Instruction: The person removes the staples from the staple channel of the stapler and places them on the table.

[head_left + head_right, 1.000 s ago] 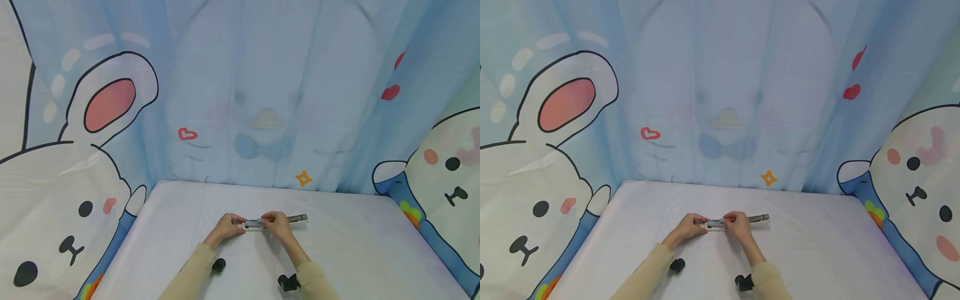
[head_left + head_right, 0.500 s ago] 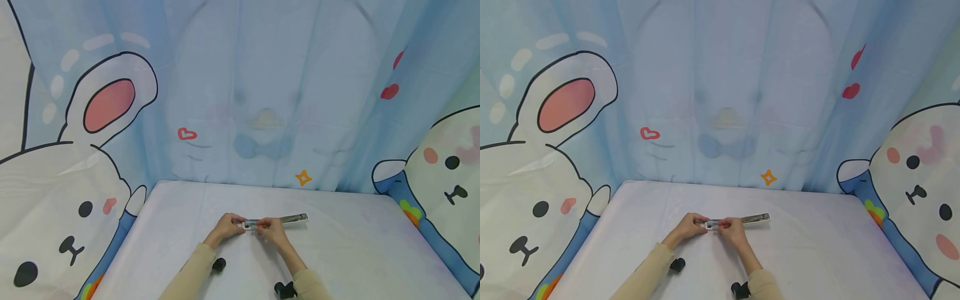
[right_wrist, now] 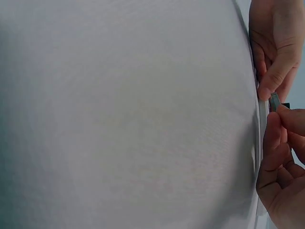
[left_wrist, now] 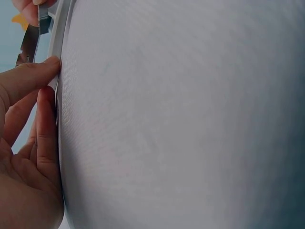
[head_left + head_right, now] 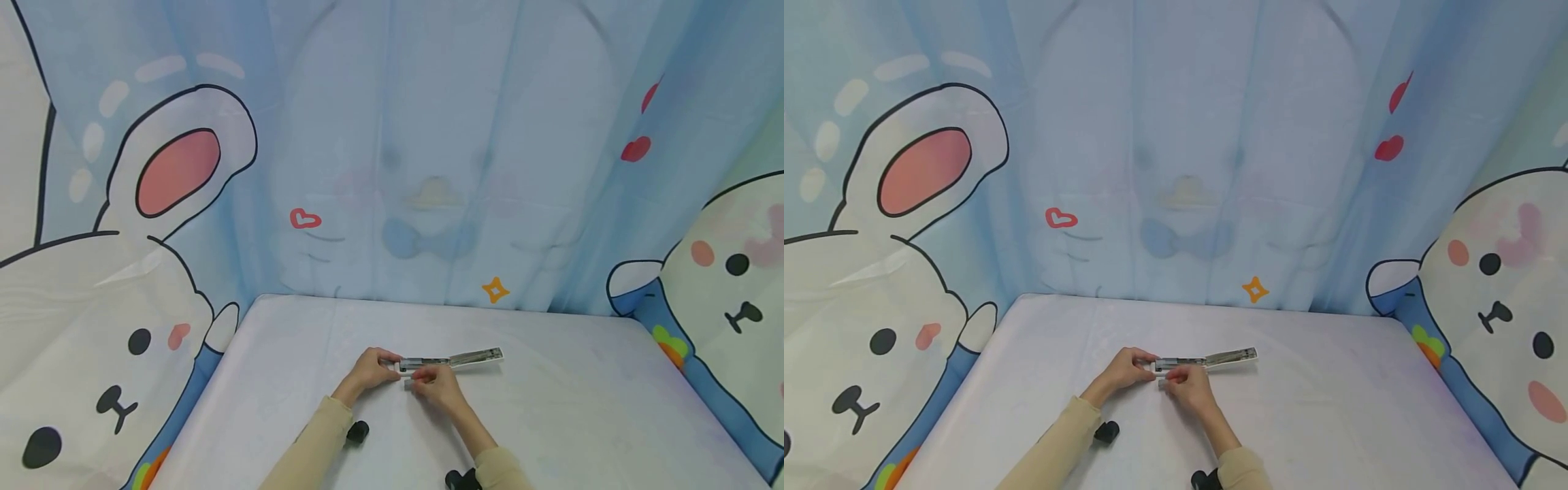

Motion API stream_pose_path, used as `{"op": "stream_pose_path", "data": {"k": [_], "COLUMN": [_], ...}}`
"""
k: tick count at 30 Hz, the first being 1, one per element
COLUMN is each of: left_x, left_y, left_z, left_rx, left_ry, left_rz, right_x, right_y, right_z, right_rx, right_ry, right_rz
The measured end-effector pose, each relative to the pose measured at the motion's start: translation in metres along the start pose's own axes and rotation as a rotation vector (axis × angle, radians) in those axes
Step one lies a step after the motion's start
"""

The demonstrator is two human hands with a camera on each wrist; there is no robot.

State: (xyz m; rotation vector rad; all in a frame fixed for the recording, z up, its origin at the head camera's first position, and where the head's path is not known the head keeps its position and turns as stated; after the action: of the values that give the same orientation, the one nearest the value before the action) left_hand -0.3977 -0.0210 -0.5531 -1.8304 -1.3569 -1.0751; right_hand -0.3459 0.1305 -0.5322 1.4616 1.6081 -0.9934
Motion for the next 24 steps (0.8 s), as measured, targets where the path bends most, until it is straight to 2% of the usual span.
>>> {"op": "stream_pose_path", "data": {"k": [11, 24], "left_x": [-0.001, -0.001], "left_y": [0.000, -0.001], "left_z": [-0.001, 0.000], "left_rx": [0.004, 0.004], "left_ry": [-0.003, 0.002], "left_rz": [-0.005, 0.009], "right_x": [0.000, -0.004], "right_y": [0.004, 0.006], "right_z": [0.007, 0.012], "right_rx": [-0.054, -0.091], "right_ry": [0.017, 0.194], "right_rz": [-0.050, -0.071]}}
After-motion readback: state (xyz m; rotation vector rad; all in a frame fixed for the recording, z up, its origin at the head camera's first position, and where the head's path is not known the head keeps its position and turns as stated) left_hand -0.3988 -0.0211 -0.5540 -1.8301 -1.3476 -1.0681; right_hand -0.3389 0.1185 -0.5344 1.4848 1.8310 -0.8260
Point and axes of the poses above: each hand's wrist, its own y-axis away from the middle knuckle, its own z-axis out of the palm, x = y × z, the point moved 8 cm from there along -y, towards the middle knuckle
